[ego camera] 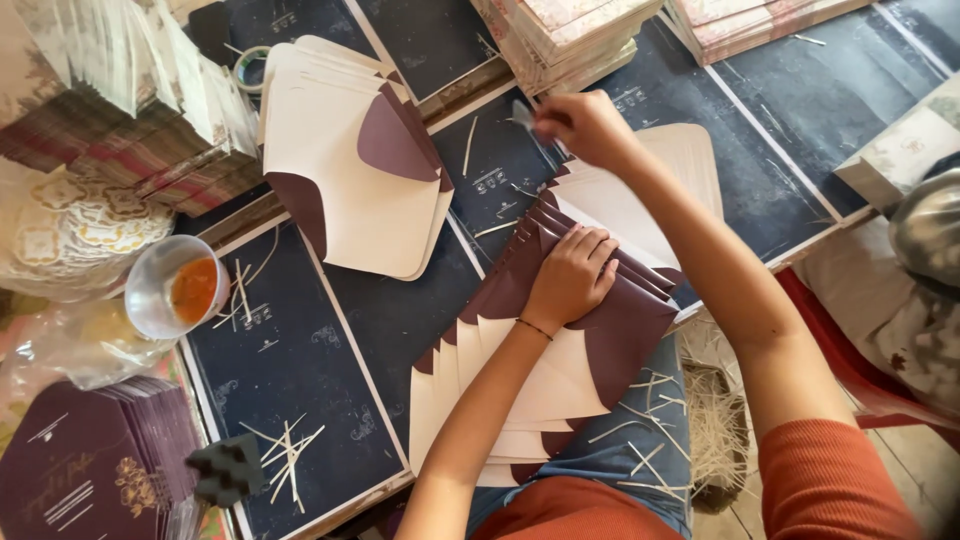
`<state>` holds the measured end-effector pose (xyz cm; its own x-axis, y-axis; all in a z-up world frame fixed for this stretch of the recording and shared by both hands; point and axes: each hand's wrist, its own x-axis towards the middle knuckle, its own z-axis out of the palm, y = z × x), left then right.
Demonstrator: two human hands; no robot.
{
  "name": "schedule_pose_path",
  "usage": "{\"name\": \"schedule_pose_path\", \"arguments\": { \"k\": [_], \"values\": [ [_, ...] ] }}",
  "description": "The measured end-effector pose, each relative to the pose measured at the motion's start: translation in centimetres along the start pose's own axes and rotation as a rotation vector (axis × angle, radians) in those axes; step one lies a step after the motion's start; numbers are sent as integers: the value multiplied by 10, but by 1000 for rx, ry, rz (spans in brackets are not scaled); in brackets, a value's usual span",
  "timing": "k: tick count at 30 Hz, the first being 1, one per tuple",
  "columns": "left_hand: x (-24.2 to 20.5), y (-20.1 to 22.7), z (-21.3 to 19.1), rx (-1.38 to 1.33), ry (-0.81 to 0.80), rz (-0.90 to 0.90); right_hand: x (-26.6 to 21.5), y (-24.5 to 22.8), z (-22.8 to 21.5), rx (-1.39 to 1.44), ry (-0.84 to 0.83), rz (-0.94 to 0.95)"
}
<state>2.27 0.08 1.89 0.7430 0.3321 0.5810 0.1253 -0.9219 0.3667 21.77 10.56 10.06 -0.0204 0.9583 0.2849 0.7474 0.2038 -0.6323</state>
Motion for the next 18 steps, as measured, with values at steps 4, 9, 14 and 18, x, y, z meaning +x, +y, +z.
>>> {"name": "schedule_pose_path", "arguments": {
  "k": [4, 9, 14, 18],
  "values": [
    [1, 2, -4, -10, -15, 2, -32, -19, -48, -77, -169, -68],
    [-1, -3, 13, 89, 84, 22, -115, 97, -45, -837, 38, 116],
    [1, -9, 23, 80, 102, 26, -136, 69, -57, -202, -35, 180],
    [-1, -15, 32, 99, 105, 55, -136, 25, -28, 628, -136, 23]
  ]
}}
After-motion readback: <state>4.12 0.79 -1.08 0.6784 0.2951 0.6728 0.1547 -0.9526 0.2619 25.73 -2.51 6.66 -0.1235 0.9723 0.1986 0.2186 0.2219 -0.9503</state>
